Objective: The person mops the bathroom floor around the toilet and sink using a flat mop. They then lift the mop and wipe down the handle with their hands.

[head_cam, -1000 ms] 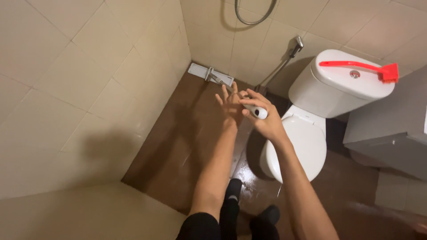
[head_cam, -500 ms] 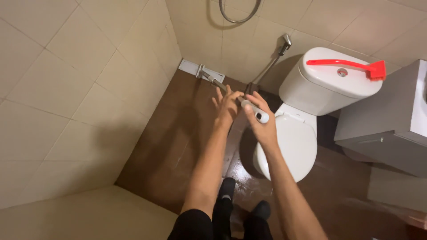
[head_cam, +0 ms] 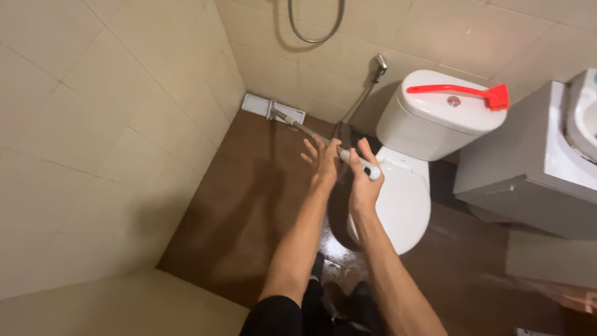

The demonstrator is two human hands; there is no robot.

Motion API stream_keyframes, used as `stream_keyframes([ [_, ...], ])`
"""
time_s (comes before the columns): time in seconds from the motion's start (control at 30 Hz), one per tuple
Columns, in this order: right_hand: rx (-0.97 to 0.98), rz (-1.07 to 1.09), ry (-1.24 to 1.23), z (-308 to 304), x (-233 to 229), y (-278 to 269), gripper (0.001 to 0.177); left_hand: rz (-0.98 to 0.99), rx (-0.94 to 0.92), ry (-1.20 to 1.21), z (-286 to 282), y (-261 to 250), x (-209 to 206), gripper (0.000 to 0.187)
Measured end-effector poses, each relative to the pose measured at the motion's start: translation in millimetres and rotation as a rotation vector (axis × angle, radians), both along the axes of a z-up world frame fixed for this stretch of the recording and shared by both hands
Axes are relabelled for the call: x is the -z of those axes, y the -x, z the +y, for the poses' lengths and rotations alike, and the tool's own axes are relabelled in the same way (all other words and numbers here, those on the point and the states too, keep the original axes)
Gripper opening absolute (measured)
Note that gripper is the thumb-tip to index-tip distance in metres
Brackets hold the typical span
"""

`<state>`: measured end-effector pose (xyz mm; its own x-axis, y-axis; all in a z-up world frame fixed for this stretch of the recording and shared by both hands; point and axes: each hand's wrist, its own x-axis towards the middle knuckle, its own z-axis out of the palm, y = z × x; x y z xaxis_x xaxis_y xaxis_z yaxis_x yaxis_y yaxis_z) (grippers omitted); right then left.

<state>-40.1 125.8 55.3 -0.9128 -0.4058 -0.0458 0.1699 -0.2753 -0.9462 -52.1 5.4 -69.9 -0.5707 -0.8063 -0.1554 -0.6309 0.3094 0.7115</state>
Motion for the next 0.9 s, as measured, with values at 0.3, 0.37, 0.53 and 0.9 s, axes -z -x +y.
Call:
stream_keyframes([
  [0.3,-0.361,0.334,-0.095,79.4,-45.9,72.9,0.035,-0.088,0.256,0.141,31.4,14.2,-70.7,0.050],
  [0.37,-0.441,0.321,-0.163,99.4,-59.8,86.6,0.035,-0.124,0.383,0.088,36.0,22.2,-69.2,0.065],
  [0.53,-0.571,0.187,-0.074,147.7,-87.3,124.9,0.035,-0.174,0.556,0.078,59.5,40.8,-88.5,0.089],
  [0.9,-0.863,0.242,-0.046,254.6,-115.5,181.2,0.035,-0.048,0.942,0.076,157.3,83.2,-112.5,0.078],
])
